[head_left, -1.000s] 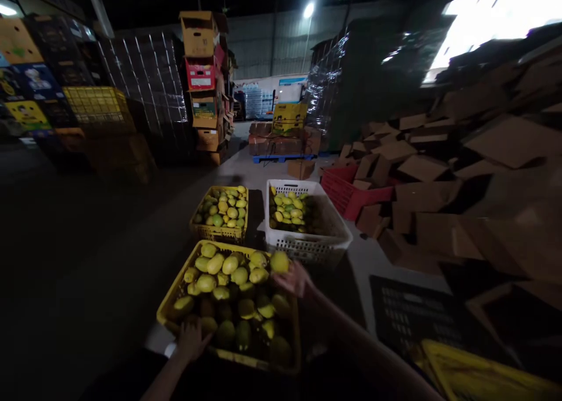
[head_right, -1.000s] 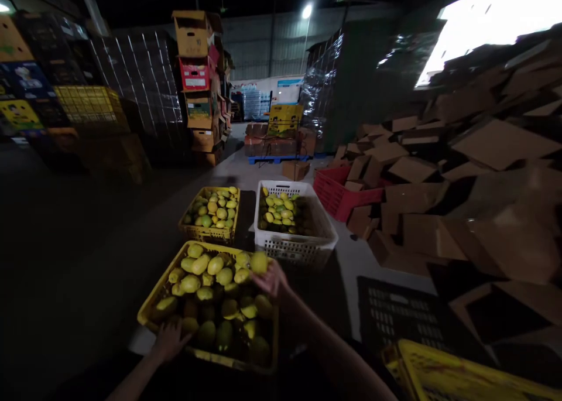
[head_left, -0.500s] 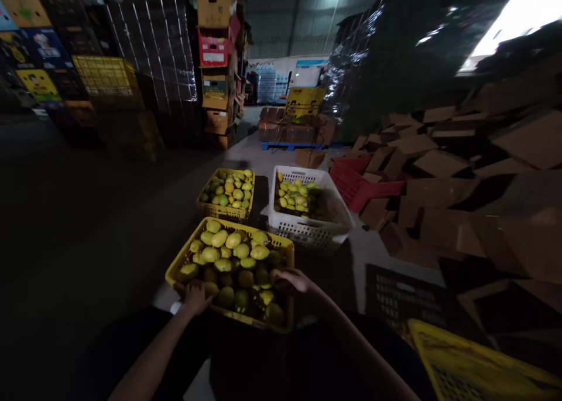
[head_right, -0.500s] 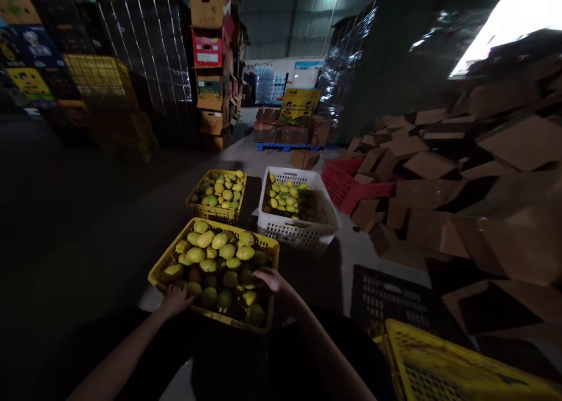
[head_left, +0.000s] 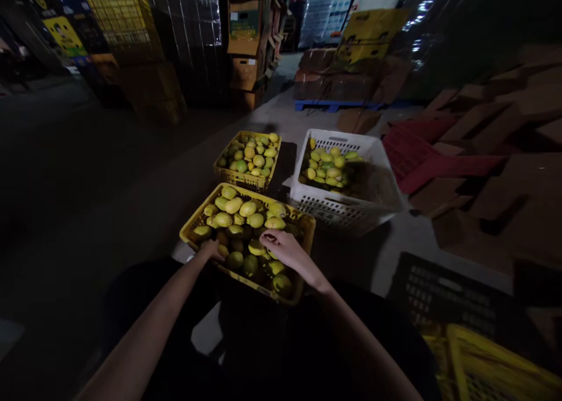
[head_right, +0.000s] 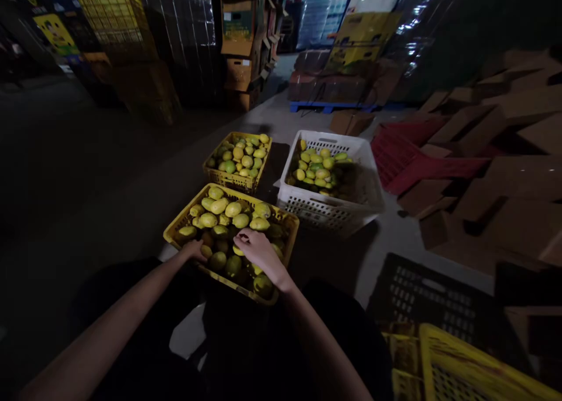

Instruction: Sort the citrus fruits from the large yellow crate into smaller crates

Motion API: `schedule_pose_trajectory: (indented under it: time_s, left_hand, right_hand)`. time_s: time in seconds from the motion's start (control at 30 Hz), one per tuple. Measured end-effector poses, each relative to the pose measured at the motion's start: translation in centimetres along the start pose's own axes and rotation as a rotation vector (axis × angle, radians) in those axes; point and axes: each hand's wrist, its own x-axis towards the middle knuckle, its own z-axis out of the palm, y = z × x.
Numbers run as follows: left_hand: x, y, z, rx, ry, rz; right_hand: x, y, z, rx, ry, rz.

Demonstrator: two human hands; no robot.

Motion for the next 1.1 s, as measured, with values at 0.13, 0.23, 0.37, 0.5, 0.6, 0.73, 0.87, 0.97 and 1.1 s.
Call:
schedule_pose_trajectory:
  time_s: [0.13, 0.23, 0.37, 0.5, 0.6, 0.73, 0.87, 0.97, 1.1]
  left_hand:
    - [-0.9, -0.4, -3.7, -0.067, 0.042, 0.113]
    - [-2.6, 0.5, -8.4, -0.144, 0.12, 0.206]
    - [-7.1, 3.4, -14.6, -0.351, 0.344, 0.461]
    - [-10.0, 5.7, -17.4, -0.5, 0.444, 0.744]
    - [-8.1, 6.0, -15.9, -0.438, 0.48, 0.623]
    - [-3.3, 5.5, -10.7, -0.149, 0.306, 0.32]
    - [-0.6, 5.6, -6.1, -0.061, 0.26, 0.28]
    - [0.4, 6.4, -4.2, -0.012, 0.261, 0.26]
    - [2.0, 7.5, -3.0, 0.042, 0.276, 0.23]
  right_hand:
    - [0.6, -0.5, -0.2, 0.167, 0.051, 0.03]
    - [1.2, -0.8, 0.0, 0.54, 0.11, 0.093]
    - [1.4, -2.0, 0.1, 1.075, 0.18, 0.224]
    - [0.6, -3.9, -0.5, 1.49, 0.097, 0.316]
    - [-0.1, -4.5, -1.1, 1.626, 0.238, 0.381]
    - [-0.2, -4.3, -1.6, 1.649, 0.346, 0.433]
    - [0.2, -3.6, -1.8, 1.651, 0.334, 0.433]
    - [0.3, -2.8, -1.9, 1.609, 0.302, 0.421]
    - [0.0, -1.9, -2.2, 1.571, 0.311, 0.396]
